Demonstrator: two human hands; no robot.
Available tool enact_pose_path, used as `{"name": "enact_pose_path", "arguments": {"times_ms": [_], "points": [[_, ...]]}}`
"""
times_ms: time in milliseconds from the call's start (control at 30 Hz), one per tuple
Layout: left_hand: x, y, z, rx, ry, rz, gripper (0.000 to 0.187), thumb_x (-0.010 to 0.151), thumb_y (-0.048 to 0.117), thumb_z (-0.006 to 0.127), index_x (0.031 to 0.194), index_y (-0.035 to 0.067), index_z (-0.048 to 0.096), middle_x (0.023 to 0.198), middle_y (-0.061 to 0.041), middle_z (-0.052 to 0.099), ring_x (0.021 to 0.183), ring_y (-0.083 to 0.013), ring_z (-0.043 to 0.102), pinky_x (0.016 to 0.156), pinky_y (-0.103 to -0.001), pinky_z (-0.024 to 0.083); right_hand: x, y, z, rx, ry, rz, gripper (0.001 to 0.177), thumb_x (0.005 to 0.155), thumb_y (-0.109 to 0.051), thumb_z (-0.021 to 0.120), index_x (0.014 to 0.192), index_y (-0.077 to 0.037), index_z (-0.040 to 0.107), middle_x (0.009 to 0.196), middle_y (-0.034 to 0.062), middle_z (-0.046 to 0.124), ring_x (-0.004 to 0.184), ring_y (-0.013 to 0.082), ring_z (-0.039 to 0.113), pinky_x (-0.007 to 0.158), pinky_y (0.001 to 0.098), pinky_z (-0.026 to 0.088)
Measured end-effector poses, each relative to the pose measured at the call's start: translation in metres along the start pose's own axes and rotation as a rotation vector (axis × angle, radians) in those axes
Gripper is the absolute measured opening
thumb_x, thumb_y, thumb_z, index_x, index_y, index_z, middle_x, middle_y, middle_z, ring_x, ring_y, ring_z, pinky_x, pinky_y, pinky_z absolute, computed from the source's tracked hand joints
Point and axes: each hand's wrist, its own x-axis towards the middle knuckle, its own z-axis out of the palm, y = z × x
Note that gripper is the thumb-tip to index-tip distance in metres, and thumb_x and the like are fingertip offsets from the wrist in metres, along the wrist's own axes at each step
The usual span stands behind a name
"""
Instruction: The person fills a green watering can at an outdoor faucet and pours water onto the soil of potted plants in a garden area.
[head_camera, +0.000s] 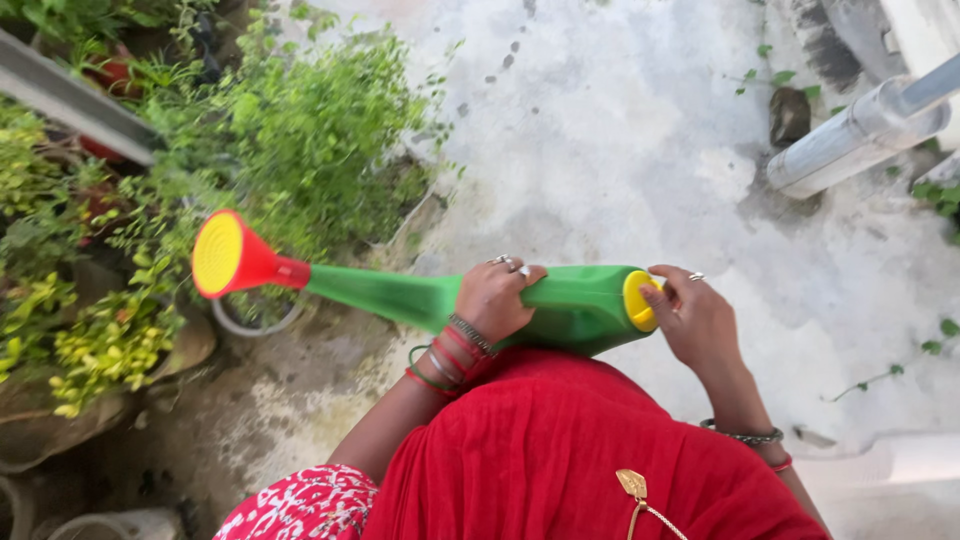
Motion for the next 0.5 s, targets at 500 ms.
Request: {"name": "enact_pose_path", "arguments": {"times_ms": [500], "points": [[0.398,-0.157,0.146,-0.106,-0.021,0.103,0.03,0.073,0.011,0.073,0.102,0.015,0.076,0.077,-0.007,0.066,0.073,-0.0278,0.067,0.065,-0.042,0.053,0.402,0.084,-0.057,-0.112,0.095,0.214,0.049,0.091,-0.054,0.065,0.107,-0.008,0.071,0.073,0.0078,0.069,0.068,0.0272,0.068,0.061,0.0422,0.051]]}}
